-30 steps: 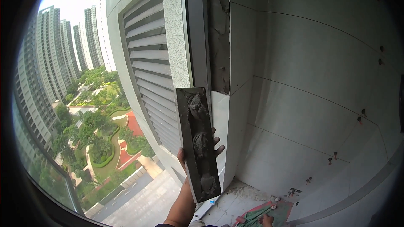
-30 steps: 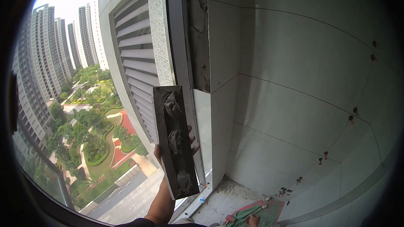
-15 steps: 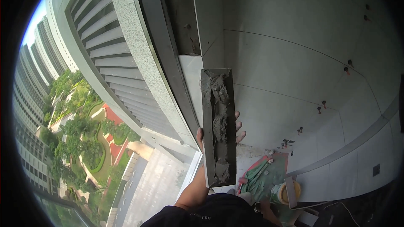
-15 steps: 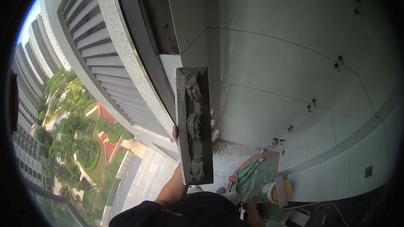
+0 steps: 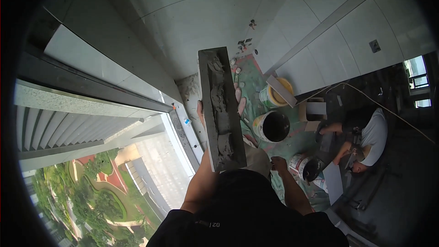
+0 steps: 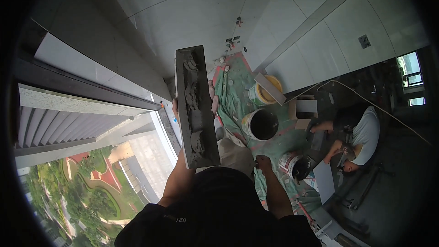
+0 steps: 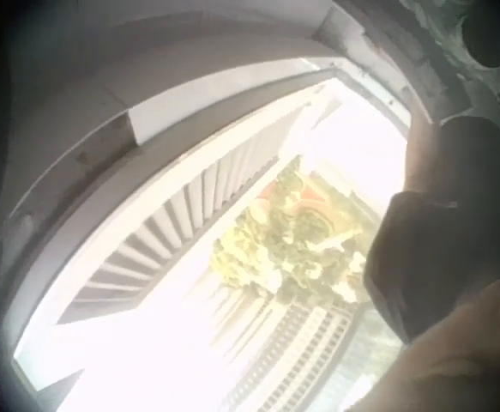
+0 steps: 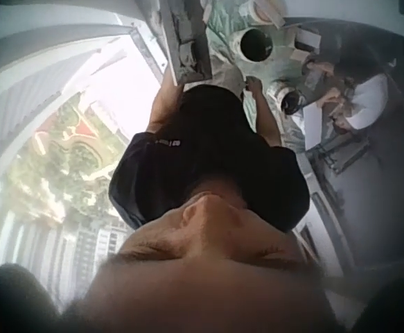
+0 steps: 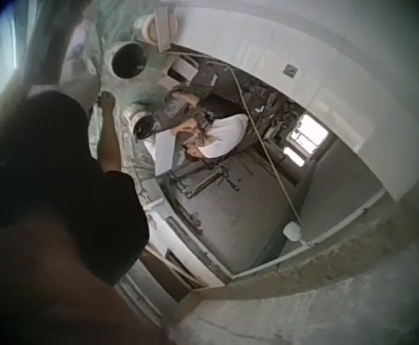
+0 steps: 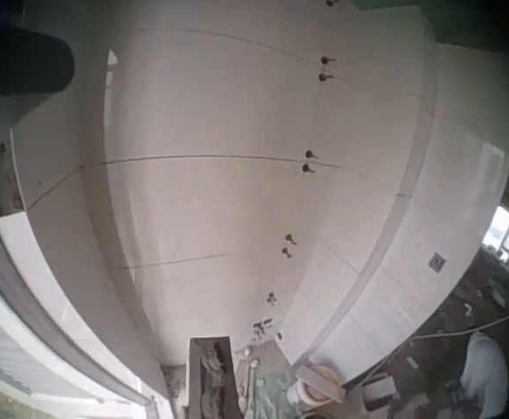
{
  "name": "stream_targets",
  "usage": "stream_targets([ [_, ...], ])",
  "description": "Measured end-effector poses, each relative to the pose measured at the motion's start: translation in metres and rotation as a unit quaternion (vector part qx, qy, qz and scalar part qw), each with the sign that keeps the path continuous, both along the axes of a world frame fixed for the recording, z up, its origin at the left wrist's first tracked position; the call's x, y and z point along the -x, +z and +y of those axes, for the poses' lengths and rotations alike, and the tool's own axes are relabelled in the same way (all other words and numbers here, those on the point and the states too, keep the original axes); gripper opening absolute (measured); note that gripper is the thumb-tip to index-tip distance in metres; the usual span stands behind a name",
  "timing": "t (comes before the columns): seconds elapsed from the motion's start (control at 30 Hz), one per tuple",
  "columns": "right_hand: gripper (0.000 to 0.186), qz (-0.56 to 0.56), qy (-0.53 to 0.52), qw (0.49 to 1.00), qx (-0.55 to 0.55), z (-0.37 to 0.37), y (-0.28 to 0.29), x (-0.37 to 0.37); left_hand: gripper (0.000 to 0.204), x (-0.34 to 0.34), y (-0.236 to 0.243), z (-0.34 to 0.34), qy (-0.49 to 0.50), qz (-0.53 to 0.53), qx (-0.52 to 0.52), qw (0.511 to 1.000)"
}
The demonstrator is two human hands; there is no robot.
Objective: Applying mortar to ceramic tiles and cutting tiles for a wall installation during a renovation.
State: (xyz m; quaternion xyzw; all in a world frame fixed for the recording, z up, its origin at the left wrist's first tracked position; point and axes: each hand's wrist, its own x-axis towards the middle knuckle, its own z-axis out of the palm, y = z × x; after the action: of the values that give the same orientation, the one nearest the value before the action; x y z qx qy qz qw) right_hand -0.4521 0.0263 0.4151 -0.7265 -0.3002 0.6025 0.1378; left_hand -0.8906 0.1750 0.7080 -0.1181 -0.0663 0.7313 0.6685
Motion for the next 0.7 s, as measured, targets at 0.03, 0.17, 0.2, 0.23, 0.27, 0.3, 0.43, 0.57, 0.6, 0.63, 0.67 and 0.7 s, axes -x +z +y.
stream_targets([
  [0.03, 0.038, -0.017, 0.004, 1.0, 0.019, -0.019, -0.001, -0.012, 0.103, -0.009, -0.013, -0.002, -0.017, 0.001, 0.016, 1.0],
  [0.17, 0.028, -0.006, -0.154, 0.983, 0.105, -0.095, -0.02, -0.05, 0.093, -0.043, -0.092, -0.016, -0.057, -0.057, 0.096, 0.992],
  [0.2, 0.025, -0.061, -0.141, 0.982, 0.109, -0.109, -0.023, -0.051, 0.092, -0.054, -0.105, -0.02, -0.052, -0.052, 0.12, 0.99],
  [0.23, 0.025, -0.052, -0.143, 0.982, 0.111, -0.121, -0.027, -0.056, 0.092, -0.064, -0.113, -0.024, -0.054, -0.042, 0.121, 0.99],
  [0.27, 0.024, -0.058, -0.112, 0.984, 0.122, -0.128, -0.033, -0.061, 0.093, -0.074, -0.121, -0.026, -0.062, -0.041, 0.124, 0.989],
  [0.3, 0.023, -0.068, -0.081, 0.985, 0.134, -0.131, -0.037, -0.072, 0.093, -0.085, -0.125, -0.026, -0.07, -0.042, 0.128, 0.988],
  [0.43, 0.025, -0.198, 0.242, 0.945, -0.096, -0.126, -0.088, -0.152, 0.098, -0.148, -0.102, 0.007, -0.059, 0.025, 0.096, 0.993],
  [0.57, 0.022, -0.021, 0.077, 0.997, 0.001, -0.051, -0.07, -0.141, 0.087, -0.149, -0.075, 0.004, -0.049, 0.108, 0.064, 0.991],
  [0.6, 0.018, 0.026, -0.059, 0.996, 0.058, -0.03, -0.074, -0.143, 0.088, -0.145, -0.048, 0.003, -0.023, 0.094, 0.062, 0.993],
  [0.63, 0.016, 0.032, -0.119, 0.987, 0.104, -0.01, -0.066, -0.15, 0.089, -0.147, -0.023, 0.005, -0.007, 0.077, 0.053, 0.996],
  [0.67, 0.014, 0.061, -0.116, 0.988, 0.08, -0.001, -0.071, -0.157, 0.091, -0.138, -0.002, -0.002, -0.003, 0.088, -0.025, 0.996],
  [0.7, 0.018, 0.051, -0.137, 0.986, 0.082, 0.024, -0.088, -0.193, 0.092, -0.139, 0.022, 0.005, -0.019, 0.085, -0.126, 0.988],
])
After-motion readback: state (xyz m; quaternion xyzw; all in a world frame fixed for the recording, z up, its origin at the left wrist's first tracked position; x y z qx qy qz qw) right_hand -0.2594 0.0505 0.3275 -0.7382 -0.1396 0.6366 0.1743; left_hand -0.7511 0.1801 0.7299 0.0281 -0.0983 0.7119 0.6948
